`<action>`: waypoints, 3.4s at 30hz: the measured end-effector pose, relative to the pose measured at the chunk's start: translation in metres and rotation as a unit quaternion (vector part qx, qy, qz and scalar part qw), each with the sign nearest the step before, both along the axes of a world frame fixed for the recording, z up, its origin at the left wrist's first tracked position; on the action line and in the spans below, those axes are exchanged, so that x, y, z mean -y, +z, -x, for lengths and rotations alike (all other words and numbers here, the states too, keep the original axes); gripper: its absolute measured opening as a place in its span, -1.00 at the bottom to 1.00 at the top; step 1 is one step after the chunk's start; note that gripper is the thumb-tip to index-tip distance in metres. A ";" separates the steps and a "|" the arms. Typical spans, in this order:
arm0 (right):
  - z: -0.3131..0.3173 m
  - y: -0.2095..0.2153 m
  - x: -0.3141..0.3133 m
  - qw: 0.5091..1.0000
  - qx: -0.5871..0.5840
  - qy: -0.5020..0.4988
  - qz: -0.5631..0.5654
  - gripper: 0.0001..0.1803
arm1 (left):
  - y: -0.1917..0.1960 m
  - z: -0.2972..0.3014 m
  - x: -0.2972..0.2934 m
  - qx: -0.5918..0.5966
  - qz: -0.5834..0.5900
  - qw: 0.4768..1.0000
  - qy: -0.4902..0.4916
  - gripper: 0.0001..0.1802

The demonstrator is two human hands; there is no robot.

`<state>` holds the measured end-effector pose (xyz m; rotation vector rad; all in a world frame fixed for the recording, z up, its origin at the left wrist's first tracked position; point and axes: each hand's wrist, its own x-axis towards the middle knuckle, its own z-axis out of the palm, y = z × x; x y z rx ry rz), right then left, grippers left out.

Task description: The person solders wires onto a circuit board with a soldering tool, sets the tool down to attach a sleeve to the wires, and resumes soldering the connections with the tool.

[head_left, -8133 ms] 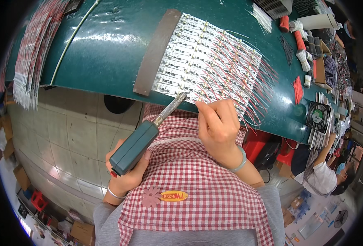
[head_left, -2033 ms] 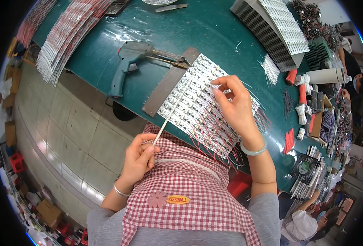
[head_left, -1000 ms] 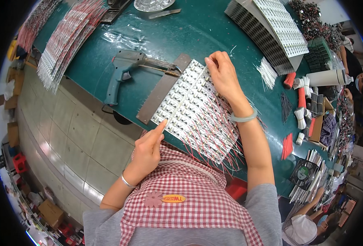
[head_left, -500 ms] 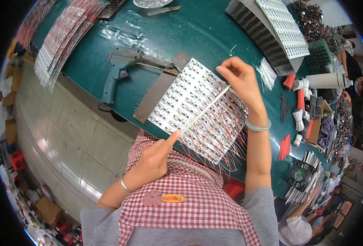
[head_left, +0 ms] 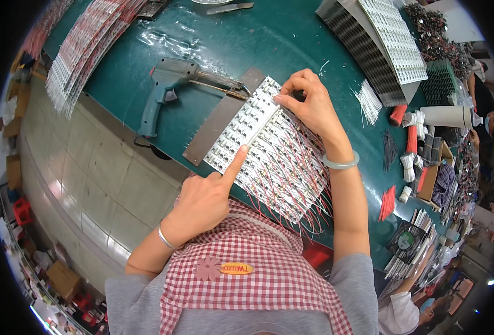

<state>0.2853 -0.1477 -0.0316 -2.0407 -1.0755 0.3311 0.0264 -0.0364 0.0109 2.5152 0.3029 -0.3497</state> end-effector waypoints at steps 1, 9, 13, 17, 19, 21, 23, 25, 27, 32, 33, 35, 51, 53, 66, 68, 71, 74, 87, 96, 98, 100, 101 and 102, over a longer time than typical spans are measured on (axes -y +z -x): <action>0.002 0.001 0.000 1.000 -0.007 -0.004 0.005 -0.79 | 0.000 -0.003 -0.002 -0.012 0.001 1.000 -0.021 -0.04; 0.015 -0.007 -0.003 0.999 0.010 -0.036 -0.017 -0.83 | 0.008 -0.029 -0.018 -0.042 0.015 0.991 -0.125 0.07; 0.016 -0.007 -0.001 0.998 0.019 -0.050 -0.014 -0.84 | 0.004 -0.029 -0.014 -0.039 0.011 0.991 -0.131 0.07; 0.011 -0.004 0.011 0.993 -0.055 -0.077 -0.075 -0.88 | 0.011 -0.018 -0.022 -0.039 0.030 0.985 -0.166 0.02; 0.001 0.010 0.028 0.976 -0.082 -0.129 -0.157 -0.87 | 0.018 0.000 -0.030 0.016 0.027 0.993 -0.117 -0.04; -0.009 0.032 0.060 0.962 -0.029 -0.229 -0.145 -0.84 | 0.034 0.013 -0.042 0.131 0.006 0.991 -0.032 -0.09; -0.018 0.033 0.101 0.942 0.105 -0.300 -0.107 -0.85 | 0.044 0.020 -0.070 0.154 -0.017 0.987 0.047 -0.13; -0.026 0.019 0.133 0.934 0.177 -0.310 -0.017 -0.82 | 0.034 0.018 -0.107 0.177 -0.142 0.967 0.119 -0.33; -0.030 0.003 0.148 0.931 0.233 -0.277 0.040 -0.64 | 0.021 0.020 -0.154 0.123 -0.264 0.948 0.127 -0.29; -0.032 -0.007 0.134 0.915 0.284 -0.280 0.061 -0.58 | -0.023 0.004 -0.216 0.077 -0.331 0.937 0.083 -0.28; -0.037 -0.008 0.133 0.913 0.285 -0.284 0.062 -0.58 | -0.028 -0.002 -0.218 0.080 -0.330 0.937 0.079 -0.28; -0.047 -0.011 0.128 0.910 0.315 -0.255 0.092 -0.65 | -0.033 -0.013 -0.218 0.138 -0.326 0.926 0.133 -0.41; -0.059 -0.018 0.121 0.864 0.400 -0.276 0.129 -0.91 | -0.019 -0.031 -0.148 0.147 -0.067 0.956 0.243 -0.46; -0.061 -0.017 0.120 0.871 0.395 -0.272 0.107 -0.90 | -0.018 -0.033 -0.149 0.106 -0.018 0.955 0.276 -0.44; -0.044 0.027 0.106 0.896 0.365 -0.209 0.141 -0.81 | -0.011 -0.021 -0.121 0.294 0.663 0.598 0.343 -0.36; -0.036 0.047 0.098 0.897 0.375 -0.164 0.168 -0.81 | -0.006 -0.024 -0.121 0.263 0.678 0.591 0.349 -0.32; -0.025 0.070 0.078 0.881 0.397 -0.089 0.241 -0.84 | 0.007 -0.027 -0.111 0.288 0.617 0.651 0.336 -0.31; -0.020 0.064 0.054 0.809 0.469 0.034 0.352 -0.92 | 0.013 -0.025 -0.111 0.305 0.589 0.684 0.305 -0.30; -0.015 0.051 0.028 0.828 0.448 0.071 0.329 -0.82 | 0.010 -0.008 -0.104 0.298 0.573 0.690 0.326 -0.29; 0.012 0.020 0.015 0.982 0.174 -0.063 -0.023 -0.73 | 0.015 -0.019 -0.059 0.182 0.530 0.749 0.354 -0.56; 0.016 0.014 0.016 0.984 0.164 -0.058 -0.026 -0.73 | 0.013 -0.026 -0.048 0.196 0.442 0.797 0.361 -0.65; 0.016 0.008 0.017 0.984 0.167 -0.052 -0.033 -0.71 | 0.010 -0.024 -0.046 0.169 0.414 0.823 0.351 -0.60; 0.016 0.007 0.018 0.985 0.163 -0.051 -0.033 -0.71 | 0.008 -0.023 -0.045 0.142 0.387 0.846 0.338 -0.55; 0.017 0.007 0.017 0.984 0.171 -0.043 -0.029 -0.68 | 0.007 -0.026 -0.042 0.140 0.385 0.846 0.341 -0.55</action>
